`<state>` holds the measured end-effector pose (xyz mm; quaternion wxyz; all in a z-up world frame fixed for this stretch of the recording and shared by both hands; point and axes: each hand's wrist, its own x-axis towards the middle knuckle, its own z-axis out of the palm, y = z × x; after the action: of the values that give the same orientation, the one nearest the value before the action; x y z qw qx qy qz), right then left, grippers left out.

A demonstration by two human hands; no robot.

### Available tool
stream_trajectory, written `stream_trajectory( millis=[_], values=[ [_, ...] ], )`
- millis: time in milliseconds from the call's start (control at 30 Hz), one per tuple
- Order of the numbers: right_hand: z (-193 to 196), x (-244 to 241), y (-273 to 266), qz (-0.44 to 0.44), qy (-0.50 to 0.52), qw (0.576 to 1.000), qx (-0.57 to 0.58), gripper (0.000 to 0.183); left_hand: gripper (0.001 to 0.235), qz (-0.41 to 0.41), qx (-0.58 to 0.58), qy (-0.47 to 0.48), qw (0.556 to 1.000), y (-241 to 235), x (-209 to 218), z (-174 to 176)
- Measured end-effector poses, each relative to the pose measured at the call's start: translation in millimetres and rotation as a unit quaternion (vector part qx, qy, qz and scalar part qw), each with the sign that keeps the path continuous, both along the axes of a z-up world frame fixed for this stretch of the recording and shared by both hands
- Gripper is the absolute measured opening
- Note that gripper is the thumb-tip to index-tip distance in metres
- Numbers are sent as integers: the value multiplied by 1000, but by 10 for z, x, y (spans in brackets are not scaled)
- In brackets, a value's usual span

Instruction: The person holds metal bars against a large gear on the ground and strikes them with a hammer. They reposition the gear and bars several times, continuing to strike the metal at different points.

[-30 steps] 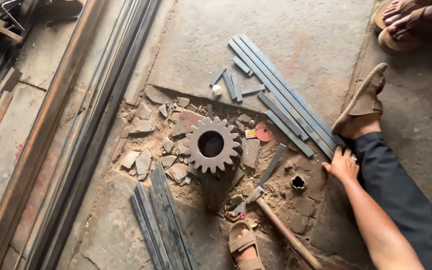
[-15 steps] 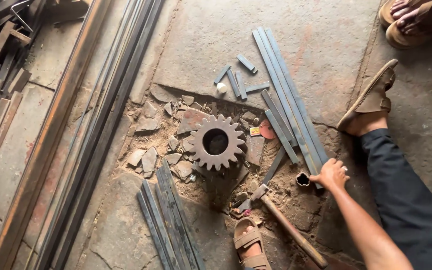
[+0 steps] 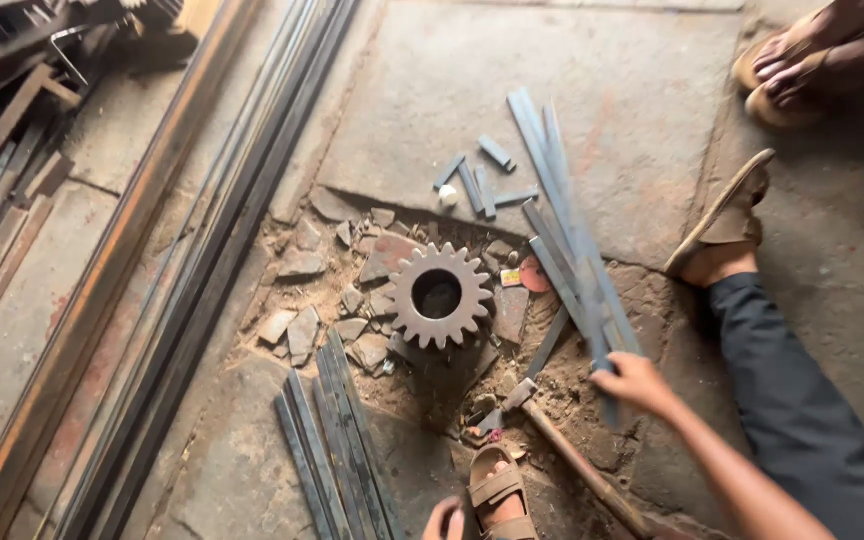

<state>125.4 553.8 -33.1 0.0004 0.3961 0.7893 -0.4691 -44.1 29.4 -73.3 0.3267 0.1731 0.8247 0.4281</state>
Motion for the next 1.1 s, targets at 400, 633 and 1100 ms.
stream_trajectory(
  millis=[400, 633, 1100],
  values=[
    [361, 84, -2364, 41, 157, 987, -16, 45, 50, -64, -182, 88, 977, 1518, -18, 1181],
    [-1700, 1450, -1884, 47, -247, 967, -53, 84, 59, 204, -137, 275, 930, 652, 791, -73],
    [1004, 646, -1698, -61, 71, 956, -277, 29, 40, 208, -152, 73, 963, -79, 1368, 58]
  ],
)
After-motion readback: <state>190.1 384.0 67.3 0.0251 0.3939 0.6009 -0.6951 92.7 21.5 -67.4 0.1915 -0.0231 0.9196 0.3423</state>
